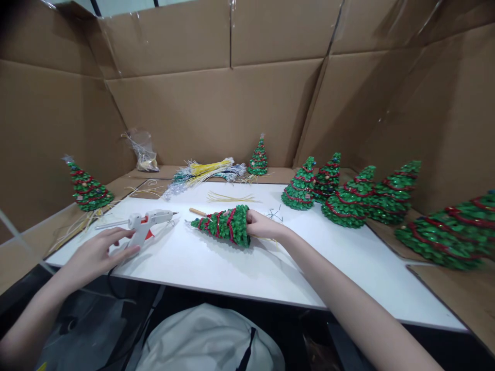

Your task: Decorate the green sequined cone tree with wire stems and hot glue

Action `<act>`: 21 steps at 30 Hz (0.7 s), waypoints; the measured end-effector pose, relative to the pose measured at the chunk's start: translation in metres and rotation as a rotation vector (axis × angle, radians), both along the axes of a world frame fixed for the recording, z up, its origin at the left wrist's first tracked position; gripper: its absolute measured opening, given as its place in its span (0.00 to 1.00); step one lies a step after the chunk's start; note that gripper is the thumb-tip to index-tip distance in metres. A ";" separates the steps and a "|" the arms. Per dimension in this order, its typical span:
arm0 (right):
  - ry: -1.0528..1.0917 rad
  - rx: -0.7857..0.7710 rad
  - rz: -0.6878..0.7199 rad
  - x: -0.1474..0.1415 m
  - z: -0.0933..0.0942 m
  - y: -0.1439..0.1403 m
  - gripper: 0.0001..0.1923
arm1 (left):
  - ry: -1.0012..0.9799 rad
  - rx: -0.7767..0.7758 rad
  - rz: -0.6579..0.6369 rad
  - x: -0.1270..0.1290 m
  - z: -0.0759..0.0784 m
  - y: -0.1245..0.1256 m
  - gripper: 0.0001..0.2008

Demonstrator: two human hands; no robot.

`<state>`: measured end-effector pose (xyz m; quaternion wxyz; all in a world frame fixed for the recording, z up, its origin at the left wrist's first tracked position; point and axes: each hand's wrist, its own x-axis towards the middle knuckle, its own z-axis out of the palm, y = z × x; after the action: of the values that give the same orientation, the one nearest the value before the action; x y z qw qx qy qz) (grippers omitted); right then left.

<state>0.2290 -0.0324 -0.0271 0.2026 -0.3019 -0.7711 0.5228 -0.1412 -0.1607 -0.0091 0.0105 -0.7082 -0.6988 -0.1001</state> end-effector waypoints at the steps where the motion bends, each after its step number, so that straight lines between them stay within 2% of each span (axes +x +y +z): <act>1: -0.001 -0.006 0.003 0.000 0.000 0.000 0.20 | 0.001 0.012 -0.019 0.003 -0.004 0.006 0.27; 6: -0.002 0.006 -0.021 0.000 0.002 0.000 0.22 | -0.114 0.028 -0.051 0.017 -0.010 0.022 0.23; 10: 0.017 0.013 -0.012 -0.001 0.002 0.000 0.22 | -0.335 0.021 -0.033 0.022 -0.012 0.020 0.22; 13: 0.021 -0.003 0.003 -0.001 0.001 -0.001 0.20 | -0.426 -0.021 -0.028 0.030 -0.010 0.017 0.23; 18: 0.042 0.010 -0.004 -0.003 0.009 -0.008 0.22 | -0.545 -0.072 -0.282 0.056 0.006 0.011 0.13; 21: 0.046 0.020 -0.010 -0.004 0.012 -0.010 0.23 | -0.544 -0.100 -0.375 0.070 0.015 0.009 0.08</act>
<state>0.2255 -0.0421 -0.0153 0.2261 -0.2916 -0.7698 0.5208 -0.0714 -0.1521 0.0056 -0.2296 -0.7716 -0.5374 -0.2513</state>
